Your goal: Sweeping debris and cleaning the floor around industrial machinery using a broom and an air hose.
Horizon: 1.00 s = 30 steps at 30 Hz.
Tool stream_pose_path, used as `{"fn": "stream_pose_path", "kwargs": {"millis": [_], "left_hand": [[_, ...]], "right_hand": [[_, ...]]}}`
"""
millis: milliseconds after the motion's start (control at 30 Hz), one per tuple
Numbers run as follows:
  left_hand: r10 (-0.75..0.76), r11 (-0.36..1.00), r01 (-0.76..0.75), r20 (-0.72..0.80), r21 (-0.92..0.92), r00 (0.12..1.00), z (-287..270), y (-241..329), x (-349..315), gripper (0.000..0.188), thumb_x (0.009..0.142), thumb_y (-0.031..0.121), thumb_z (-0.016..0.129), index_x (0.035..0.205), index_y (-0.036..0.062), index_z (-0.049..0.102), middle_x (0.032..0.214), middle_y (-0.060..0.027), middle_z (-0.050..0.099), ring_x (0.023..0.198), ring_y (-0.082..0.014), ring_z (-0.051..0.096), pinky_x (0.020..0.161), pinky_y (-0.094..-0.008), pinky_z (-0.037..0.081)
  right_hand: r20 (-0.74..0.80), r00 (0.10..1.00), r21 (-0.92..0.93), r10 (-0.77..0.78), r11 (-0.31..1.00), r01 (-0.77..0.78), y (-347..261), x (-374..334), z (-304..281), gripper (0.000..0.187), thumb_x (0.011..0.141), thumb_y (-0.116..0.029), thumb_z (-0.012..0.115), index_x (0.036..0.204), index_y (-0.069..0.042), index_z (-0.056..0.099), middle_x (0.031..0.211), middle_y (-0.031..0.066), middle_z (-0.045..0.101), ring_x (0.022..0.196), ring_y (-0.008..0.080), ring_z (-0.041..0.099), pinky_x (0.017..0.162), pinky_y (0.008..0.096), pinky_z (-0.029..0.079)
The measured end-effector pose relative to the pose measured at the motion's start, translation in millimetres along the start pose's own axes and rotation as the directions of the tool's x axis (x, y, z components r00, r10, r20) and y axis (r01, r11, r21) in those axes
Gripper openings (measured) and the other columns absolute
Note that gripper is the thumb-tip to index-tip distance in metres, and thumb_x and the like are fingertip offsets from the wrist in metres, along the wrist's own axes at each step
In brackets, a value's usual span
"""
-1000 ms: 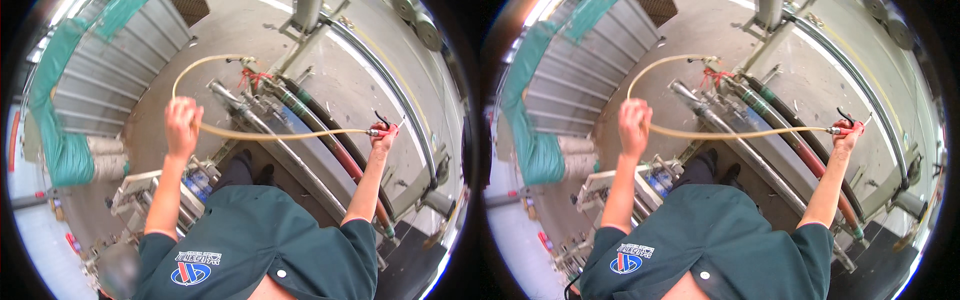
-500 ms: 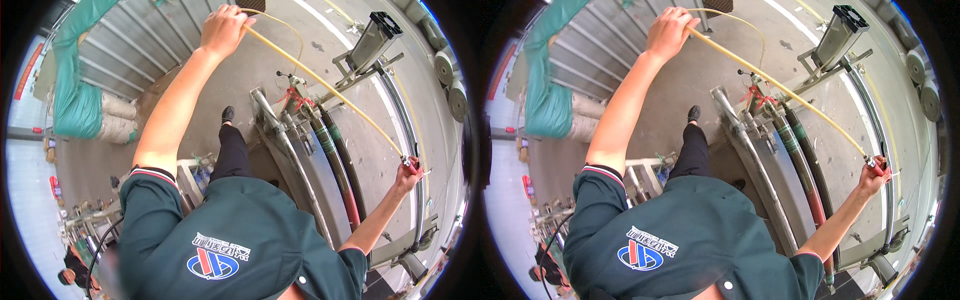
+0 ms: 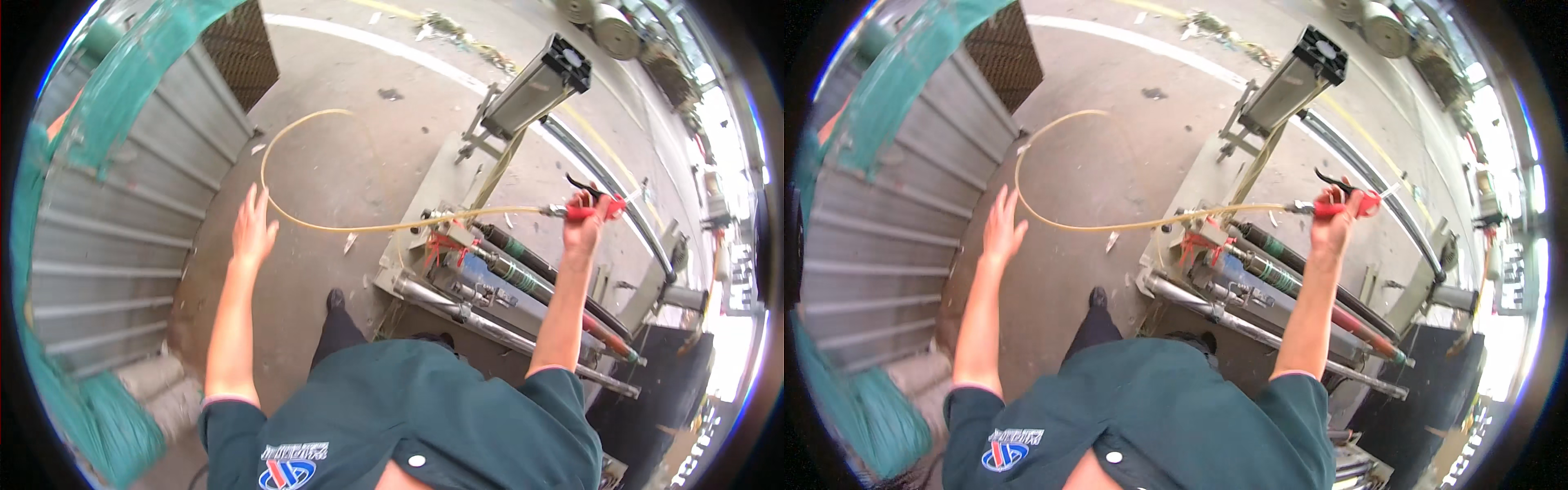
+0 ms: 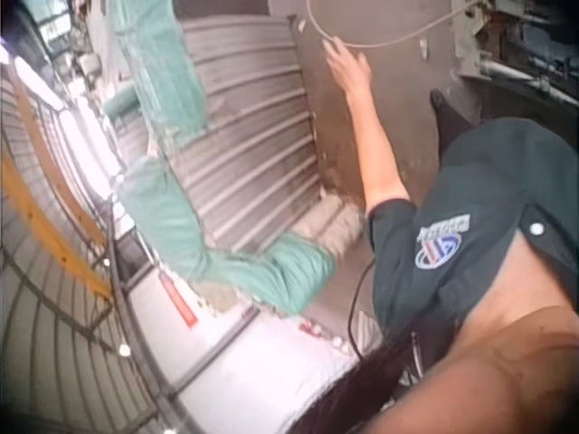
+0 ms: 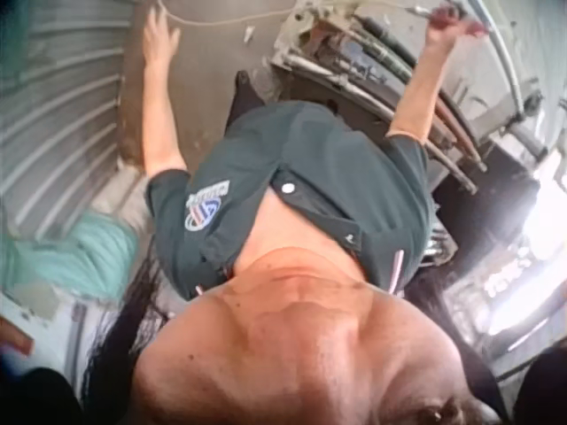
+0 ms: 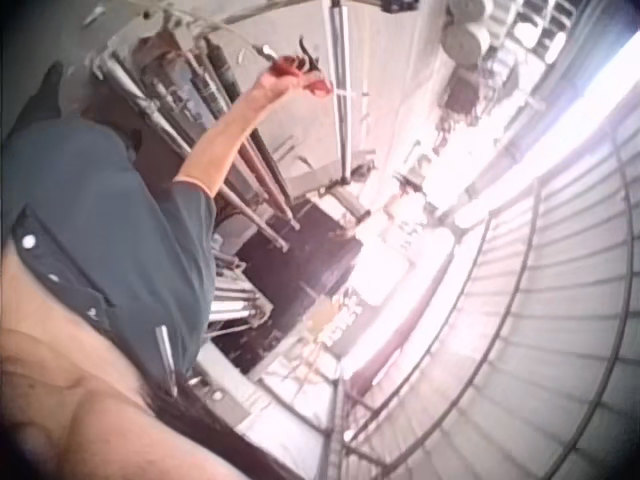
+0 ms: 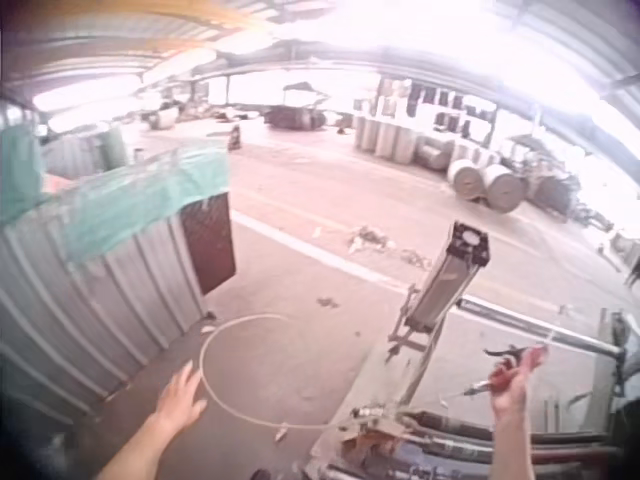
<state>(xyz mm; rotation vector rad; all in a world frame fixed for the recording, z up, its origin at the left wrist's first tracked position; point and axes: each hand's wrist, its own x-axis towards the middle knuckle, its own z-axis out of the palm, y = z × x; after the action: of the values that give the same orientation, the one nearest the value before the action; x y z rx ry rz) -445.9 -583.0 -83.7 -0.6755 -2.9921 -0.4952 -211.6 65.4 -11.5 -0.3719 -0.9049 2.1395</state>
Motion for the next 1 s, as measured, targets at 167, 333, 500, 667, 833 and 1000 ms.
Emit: {"fn": "stream_pose_path", "kwargs": {"millis": [167,333,500,667,833,1000], "left_hand": [[0.014,0.945,0.030,0.132,-0.325,0.991,0,-63,-47,0.054,0.089,0.018,0.073,0.138,0.0025,0.056,0.151,-0.0206,0.048,0.137,-0.0389,0.047,0.114,-0.0467,0.041],[-0.245,0.907,0.323,0.285,-0.269,0.927,20,-142,-112,0.041,0.085,0.020,0.076,0.119,0.0004,0.067,0.140,-0.0200,0.056,0.129,-0.0384,0.054,0.109,-0.0452,0.044],[-0.324,0.858,0.448,0.409,-0.253,0.853,41,-195,-77,0.036,0.083,0.021,0.078,0.113,0.0021,0.070,0.134,-0.0180,0.060,0.126,-0.0370,0.057,0.107,-0.0445,0.046],[-0.252,0.901,0.352,0.352,-0.255,0.901,69,-237,65,0.033,0.083,0.021,0.078,0.110,0.0026,0.071,0.130,-0.0170,0.062,0.119,-0.0356,0.061,0.103,-0.0435,0.048],[-0.230,0.904,0.343,0.385,-0.256,0.894,106,-277,244,0.030,0.084,0.019,0.078,0.109,0.0032,0.072,0.121,-0.0137,0.066,0.102,-0.0291,0.067,0.093,-0.0412,0.054],[-0.136,0.912,0.261,0.367,-0.318,0.920,117,-293,433,0.028,0.085,0.022,0.077,0.106,0.0035,0.073,0.115,-0.0132,0.068,0.097,-0.0271,0.069,0.089,-0.0404,0.054]], "right_hand": [[-0.067,0.975,-0.041,-0.212,0.977,0.210,67,40,151,0.045,0.101,-0.041,0.063,0.132,-0.009,0.058,0.094,0.0107,0.070,0.091,0.0209,0.065,0.086,0.0366,0.055],[-0.044,0.922,-0.185,-0.385,0.910,0.372,112,114,232,0.036,0.103,-0.034,0.064,0.128,-0.008,0.058,0.090,0.0081,0.069,0.084,0.0196,0.067,0.080,0.0366,0.055],[-0.075,0.845,-0.322,-0.530,0.815,0.482,119,200,258,0.035,0.103,-0.035,0.064,0.122,-0.007,0.058,0.088,0.0080,0.069,0.081,0.0198,0.068,0.077,0.0368,0.058],[-0.164,0.781,-0.375,-0.602,0.771,0.515,132,283,257,0.031,0.103,-0.033,0.063,0.113,-0.004,0.058,0.086,0.0106,0.070,0.077,0.0219,0.071,0.072,0.0385,0.061],[-0.241,0.703,-0.564,-0.669,0.686,0.460,166,364,244,0.031,0.104,-0.031,0.063,0.108,-0.001,0.059,0.088,0.0104,0.070,0.080,0.0221,0.073,0.071,0.0357,0.061],[-0.339,0.589,-0.733,-0.734,0.599,0.324,168,356,257,0.032,0.105,-0.031,0.060,0.107,0.000,0.065,0.088,0.0111,0.073,0.078,0.0207,0.074,0.071,0.0328,0.059]]}}
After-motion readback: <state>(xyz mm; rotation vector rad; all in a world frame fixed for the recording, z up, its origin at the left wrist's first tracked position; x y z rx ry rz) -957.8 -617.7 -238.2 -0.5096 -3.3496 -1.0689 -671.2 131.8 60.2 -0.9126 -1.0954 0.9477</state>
